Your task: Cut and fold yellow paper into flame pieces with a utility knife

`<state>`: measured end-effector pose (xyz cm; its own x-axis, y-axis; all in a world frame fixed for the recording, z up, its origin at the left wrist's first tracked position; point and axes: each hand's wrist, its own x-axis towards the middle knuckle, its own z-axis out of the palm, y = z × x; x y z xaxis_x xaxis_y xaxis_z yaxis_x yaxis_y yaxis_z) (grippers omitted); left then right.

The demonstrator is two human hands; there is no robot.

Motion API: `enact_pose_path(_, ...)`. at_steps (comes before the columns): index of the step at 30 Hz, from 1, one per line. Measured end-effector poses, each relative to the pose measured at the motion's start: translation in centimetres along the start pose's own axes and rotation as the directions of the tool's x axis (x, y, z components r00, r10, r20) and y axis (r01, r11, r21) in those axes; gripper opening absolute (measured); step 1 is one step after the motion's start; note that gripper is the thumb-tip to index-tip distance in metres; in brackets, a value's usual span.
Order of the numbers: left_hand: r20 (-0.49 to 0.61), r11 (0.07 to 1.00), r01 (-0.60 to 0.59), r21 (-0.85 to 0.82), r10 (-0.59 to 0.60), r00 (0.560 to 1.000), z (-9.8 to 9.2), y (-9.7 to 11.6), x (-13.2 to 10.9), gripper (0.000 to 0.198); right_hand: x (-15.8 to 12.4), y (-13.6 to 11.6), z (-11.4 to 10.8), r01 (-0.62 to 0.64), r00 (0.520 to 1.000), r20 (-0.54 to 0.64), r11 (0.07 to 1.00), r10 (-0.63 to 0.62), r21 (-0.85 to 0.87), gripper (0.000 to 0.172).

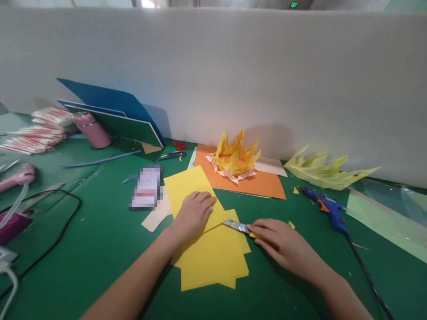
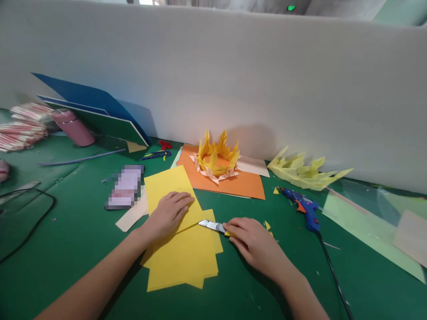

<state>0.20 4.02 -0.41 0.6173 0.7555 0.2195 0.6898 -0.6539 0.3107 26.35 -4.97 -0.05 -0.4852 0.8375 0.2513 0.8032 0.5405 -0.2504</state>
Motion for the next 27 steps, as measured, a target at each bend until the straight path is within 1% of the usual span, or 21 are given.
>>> enact_pose_path(4,-0.013,0.998,-0.051,0.019,0.052,0.999,0.1,0.5,0.8,0.027,0.1,-1.8,0.5,-0.028,0.999,0.029,0.999,0.028,0.020,0.030)
enact_pose_path(7,-0.029,0.998,-0.057,0.033,0.058,0.998,0.5,0.5,1.1,0.022,-0.1,-3.4,1.3,-0.071,0.997,0.029,0.997,0.070,0.028,0.029)
enact_pose_path(11,-0.045,0.996,-0.057,0.072,0.060,0.997,1.2,0.2,0.9,0.024,-0.2,-4.8,2.3,-0.096,0.995,-0.025,0.995,0.095,-0.030,0.030)
enact_pose_path(18,0.006,0.985,-0.026,0.172,0.025,1.000,1.7,-0.1,0.7,0.030,0.0,-5.1,2.4,-0.135,0.988,-0.083,0.987,0.127,-0.092,0.031)
enact_pose_path(23,0.054,0.986,-0.003,0.170,-0.006,0.999,1.7,-0.1,0.7,0.033,0.1,-5.3,2.2,-0.144,0.987,-0.081,0.987,0.138,-0.077,0.032)
enact_pose_path(27,0.059,0.987,-0.003,0.161,-0.007,0.998,1.7,-0.1,0.8,0.034,-0.1,-5.2,2.1,-0.162,0.984,-0.089,0.983,0.155,-0.081,0.033)
